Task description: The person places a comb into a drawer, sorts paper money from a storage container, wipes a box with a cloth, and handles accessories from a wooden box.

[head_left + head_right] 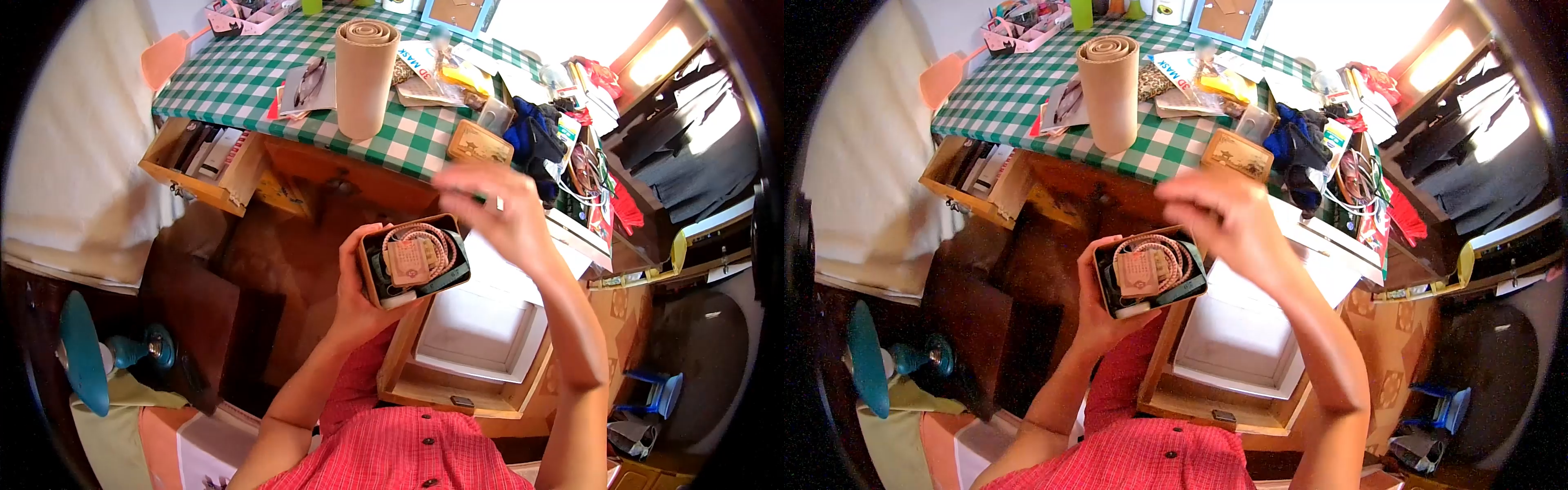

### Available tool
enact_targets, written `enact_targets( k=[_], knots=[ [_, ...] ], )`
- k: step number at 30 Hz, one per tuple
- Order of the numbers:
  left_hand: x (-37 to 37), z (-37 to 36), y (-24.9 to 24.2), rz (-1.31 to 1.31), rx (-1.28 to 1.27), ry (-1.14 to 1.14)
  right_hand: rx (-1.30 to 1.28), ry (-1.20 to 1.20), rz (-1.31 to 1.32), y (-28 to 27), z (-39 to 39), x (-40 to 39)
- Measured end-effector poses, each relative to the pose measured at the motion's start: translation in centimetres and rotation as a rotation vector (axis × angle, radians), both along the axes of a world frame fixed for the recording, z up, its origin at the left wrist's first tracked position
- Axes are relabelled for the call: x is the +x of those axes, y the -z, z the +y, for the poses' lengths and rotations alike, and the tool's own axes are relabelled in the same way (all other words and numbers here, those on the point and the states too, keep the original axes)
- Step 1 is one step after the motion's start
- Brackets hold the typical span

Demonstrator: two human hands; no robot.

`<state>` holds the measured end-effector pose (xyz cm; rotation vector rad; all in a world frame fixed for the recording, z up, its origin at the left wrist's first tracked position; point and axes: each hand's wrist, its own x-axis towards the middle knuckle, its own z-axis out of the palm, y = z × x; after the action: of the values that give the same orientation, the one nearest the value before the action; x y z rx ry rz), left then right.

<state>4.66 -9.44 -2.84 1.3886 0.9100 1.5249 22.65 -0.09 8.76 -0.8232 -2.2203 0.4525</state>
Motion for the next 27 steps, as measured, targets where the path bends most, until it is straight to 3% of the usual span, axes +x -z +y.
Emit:
enact_targets(
  k=[2, 5, 11, 20, 22, 27],
  knots=[
    [0.2, -0.1, -0.1, 0.022, 0.015, -0.02, -0.133, -0.092, -0.047, -0.8, -3.8, -0.7],
    [0.5, -0.5, -0.5, -0.063, -0.047, 0.027, -0.119, -0.106, -0.102, -0.6, -6.3, -1.3],
    [0.6, -1.8, -0.8, 0.059, -0.03, 0.0, -0.055, -0.108, -0.111, -0.8, -7.3, -0.8],
    [0.5, -3.0, -0.8, -0.064, -0.001, 0.053, -0.07, 0.088, -0.088, -1.4, -8.6, -0.2],
    [0.4, -3.2, -1.0, -0.087, 0.041, 0.073, -0.209, 0.209, 0.301, -0.8, -8.7, -0.5],
    [0.5, -3.4, -1.2, -0.113, 0.089, 0.111, -0.372, 0.157, 0.33, -0.6, -8.3, 1.7]
  ],
)
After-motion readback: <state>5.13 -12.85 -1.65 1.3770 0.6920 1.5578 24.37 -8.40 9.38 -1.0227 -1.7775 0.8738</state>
